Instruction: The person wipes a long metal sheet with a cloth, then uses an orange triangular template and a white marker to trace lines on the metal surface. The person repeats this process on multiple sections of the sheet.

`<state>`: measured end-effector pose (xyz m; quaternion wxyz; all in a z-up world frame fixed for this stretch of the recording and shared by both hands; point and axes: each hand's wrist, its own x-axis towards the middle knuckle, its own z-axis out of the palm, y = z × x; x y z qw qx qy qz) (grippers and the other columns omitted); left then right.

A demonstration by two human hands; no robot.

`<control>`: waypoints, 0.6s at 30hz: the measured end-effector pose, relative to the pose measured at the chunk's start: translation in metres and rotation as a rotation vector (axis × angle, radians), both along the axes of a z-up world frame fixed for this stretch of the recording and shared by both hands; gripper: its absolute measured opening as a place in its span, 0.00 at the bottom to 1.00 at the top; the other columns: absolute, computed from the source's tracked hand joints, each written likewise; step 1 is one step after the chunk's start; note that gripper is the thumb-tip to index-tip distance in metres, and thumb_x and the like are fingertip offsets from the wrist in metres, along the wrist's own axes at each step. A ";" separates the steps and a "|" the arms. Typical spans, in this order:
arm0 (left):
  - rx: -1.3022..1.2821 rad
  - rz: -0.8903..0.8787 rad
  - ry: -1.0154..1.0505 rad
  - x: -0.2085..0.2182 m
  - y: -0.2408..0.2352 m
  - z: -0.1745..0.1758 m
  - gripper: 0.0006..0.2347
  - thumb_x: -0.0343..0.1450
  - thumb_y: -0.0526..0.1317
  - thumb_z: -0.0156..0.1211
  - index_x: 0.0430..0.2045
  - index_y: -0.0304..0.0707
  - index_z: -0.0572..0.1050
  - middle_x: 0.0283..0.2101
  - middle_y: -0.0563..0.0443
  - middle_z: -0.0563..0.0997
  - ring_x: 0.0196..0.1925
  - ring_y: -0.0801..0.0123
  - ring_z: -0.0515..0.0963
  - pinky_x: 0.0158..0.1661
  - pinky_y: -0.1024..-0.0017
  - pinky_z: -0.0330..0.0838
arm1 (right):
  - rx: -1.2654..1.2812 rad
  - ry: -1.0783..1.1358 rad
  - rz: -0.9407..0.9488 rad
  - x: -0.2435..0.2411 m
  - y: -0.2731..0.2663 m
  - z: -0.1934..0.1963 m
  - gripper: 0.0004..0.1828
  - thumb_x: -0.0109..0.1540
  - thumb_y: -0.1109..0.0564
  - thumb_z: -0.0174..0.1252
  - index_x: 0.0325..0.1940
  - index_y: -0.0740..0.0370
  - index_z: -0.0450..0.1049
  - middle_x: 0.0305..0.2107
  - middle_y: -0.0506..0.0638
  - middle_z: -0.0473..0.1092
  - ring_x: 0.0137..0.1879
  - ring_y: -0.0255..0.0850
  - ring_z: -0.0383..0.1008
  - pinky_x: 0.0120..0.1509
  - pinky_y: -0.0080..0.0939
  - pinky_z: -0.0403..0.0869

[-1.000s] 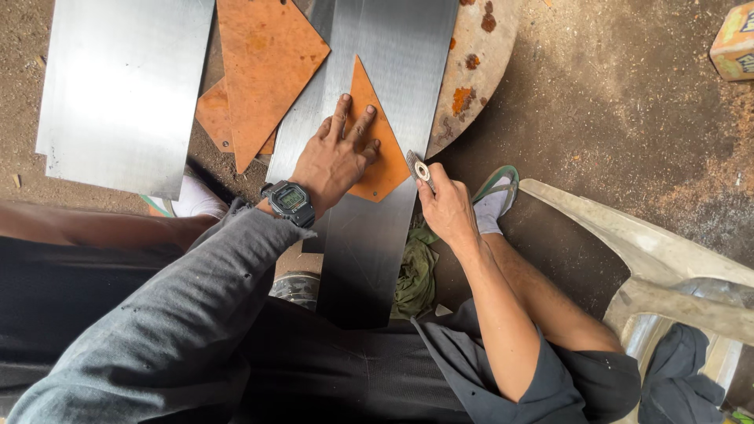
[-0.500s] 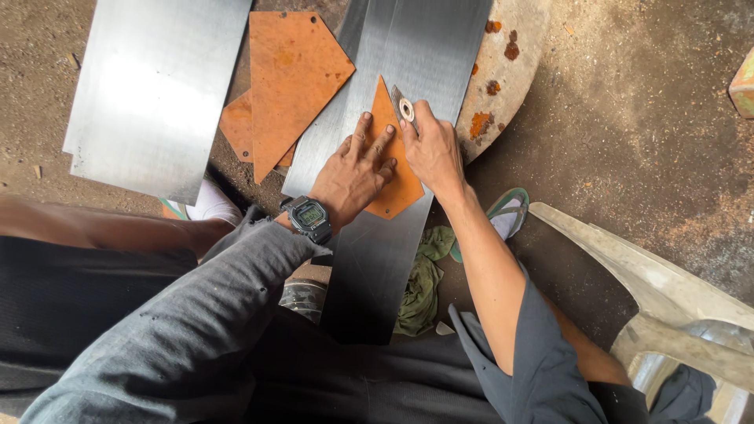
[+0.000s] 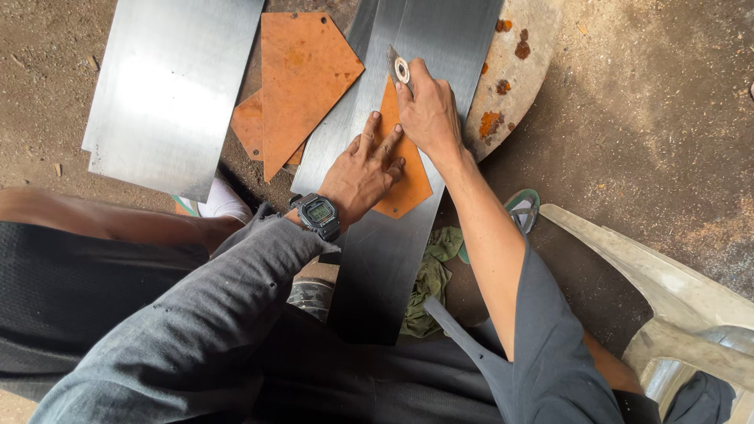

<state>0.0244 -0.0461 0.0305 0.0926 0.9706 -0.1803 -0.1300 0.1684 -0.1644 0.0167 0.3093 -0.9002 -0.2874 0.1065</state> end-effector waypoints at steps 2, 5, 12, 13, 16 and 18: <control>-0.006 0.003 0.019 0.001 0.001 0.000 0.21 0.70 0.37 0.54 0.60 0.57 0.71 0.76 0.44 0.50 0.75 0.35 0.44 0.68 0.53 0.54 | -0.003 -0.001 -0.001 0.004 0.004 0.000 0.07 0.69 0.62 0.54 0.41 0.66 0.63 0.14 0.53 0.67 0.18 0.42 0.74 0.19 0.44 0.64; -0.014 0.010 -0.009 -0.001 0.001 0.000 0.19 0.72 0.38 0.53 0.60 0.56 0.72 0.76 0.44 0.51 0.76 0.36 0.44 0.69 0.54 0.55 | -0.006 0.002 0.006 0.005 0.006 0.001 0.07 0.69 0.63 0.54 0.41 0.67 0.63 0.14 0.54 0.68 0.19 0.43 0.74 0.19 0.45 0.66; 0.022 -0.006 -0.037 0.001 0.002 -0.001 0.22 0.70 0.37 0.55 0.61 0.55 0.71 0.76 0.42 0.50 0.75 0.35 0.44 0.68 0.52 0.54 | -0.078 0.081 0.005 -0.022 -0.019 0.018 0.06 0.69 0.63 0.52 0.44 0.69 0.63 0.16 0.62 0.69 0.22 0.55 0.76 0.24 0.52 0.68; 0.009 -0.001 -0.024 0.000 0.002 -0.001 0.21 0.70 0.37 0.55 0.61 0.55 0.71 0.76 0.42 0.50 0.75 0.35 0.44 0.68 0.52 0.54 | -0.073 0.052 0.007 -0.032 -0.027 0.021 0.07 0.68 0.63 0.53 0.44 0.70 0.63 0.17 0.64 0.69 0.25 0.59 0.75 0.25 0.55 0.68; 0.000 0.009 -0.001 0.000 0.001 -0.001 0.21 0.71 0.37 0.55 0.61 0.56 0.71 0.76 0.42 0.48 0.76 0.35 0.43 0.70 0.52 0.53 | -0.087 0.047 -0.029 -0.068 -0.061 0.029 0.07 0.68 0.62 0.54 0.45 0.69 0.63 0.20 0.69 0.69 0.30 0.67 0.74 0.29 0.61 0.67; 0.009 0.003 0.019 -0.003 0.000 -0.001 0.22 0.71 0.37 0.56 0.62 0.56 0.71 0.77 0.43 0.47 0.76 0.36 0.43 0.70 0.52 0.52 | -0.126 0.119 -0.078 -0.095 -0.084 0.034 0.07 0.67 0.62 0.54 0.44 0.68 0.63 0.20 0.69 0.68 0.30 0.67 0.74 0.29 0.61 0.67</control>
